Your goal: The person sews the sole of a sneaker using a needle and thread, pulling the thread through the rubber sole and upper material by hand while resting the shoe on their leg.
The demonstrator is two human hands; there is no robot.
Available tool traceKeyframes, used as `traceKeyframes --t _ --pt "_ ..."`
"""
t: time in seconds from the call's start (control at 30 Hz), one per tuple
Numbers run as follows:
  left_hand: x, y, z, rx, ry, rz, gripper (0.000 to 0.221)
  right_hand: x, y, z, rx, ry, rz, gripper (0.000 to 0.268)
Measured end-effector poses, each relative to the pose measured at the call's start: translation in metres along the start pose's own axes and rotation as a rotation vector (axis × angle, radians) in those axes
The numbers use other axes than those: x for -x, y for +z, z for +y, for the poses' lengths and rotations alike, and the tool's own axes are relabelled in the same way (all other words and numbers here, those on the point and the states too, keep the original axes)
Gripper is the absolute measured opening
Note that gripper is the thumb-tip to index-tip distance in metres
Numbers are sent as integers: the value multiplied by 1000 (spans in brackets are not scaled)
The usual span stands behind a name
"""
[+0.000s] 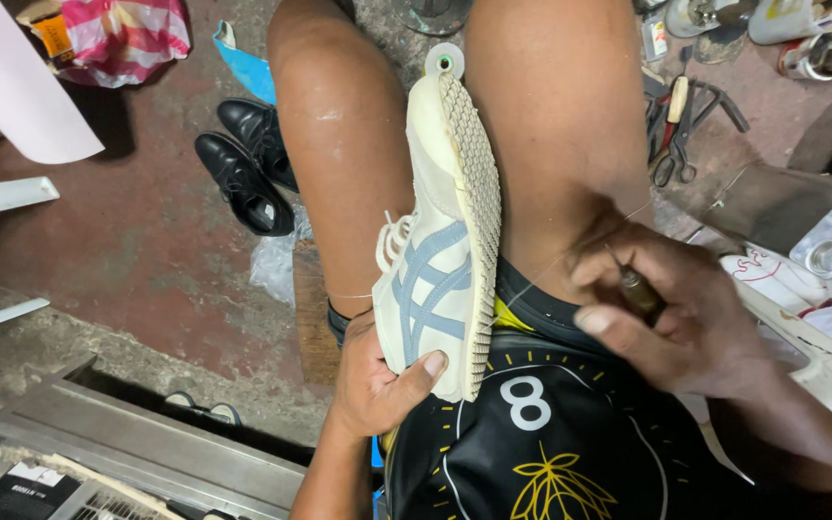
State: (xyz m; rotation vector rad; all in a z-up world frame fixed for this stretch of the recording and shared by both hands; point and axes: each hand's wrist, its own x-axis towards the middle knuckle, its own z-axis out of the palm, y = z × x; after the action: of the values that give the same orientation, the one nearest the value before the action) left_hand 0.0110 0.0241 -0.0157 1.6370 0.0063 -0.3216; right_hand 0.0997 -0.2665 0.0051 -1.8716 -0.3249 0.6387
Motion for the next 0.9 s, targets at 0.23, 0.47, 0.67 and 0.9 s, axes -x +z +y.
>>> traceKeyframes --t 0.23,0.47,0.67,0.9 --pt "-11 -1 4 -44 28 32 26 -11 32 5 148 220 -145 45" --pt "-23 4 -6 -31 -56 107 24 -24 16 -3 -68 -133 -33 14" --pt "-36 8 -10 -77 -29 170 24 -50 30 -5 -951 -159 -130 26" --pt "-34 8 -16 13 -77 286 25 -39 32 -7 -1096 14 -179 21"
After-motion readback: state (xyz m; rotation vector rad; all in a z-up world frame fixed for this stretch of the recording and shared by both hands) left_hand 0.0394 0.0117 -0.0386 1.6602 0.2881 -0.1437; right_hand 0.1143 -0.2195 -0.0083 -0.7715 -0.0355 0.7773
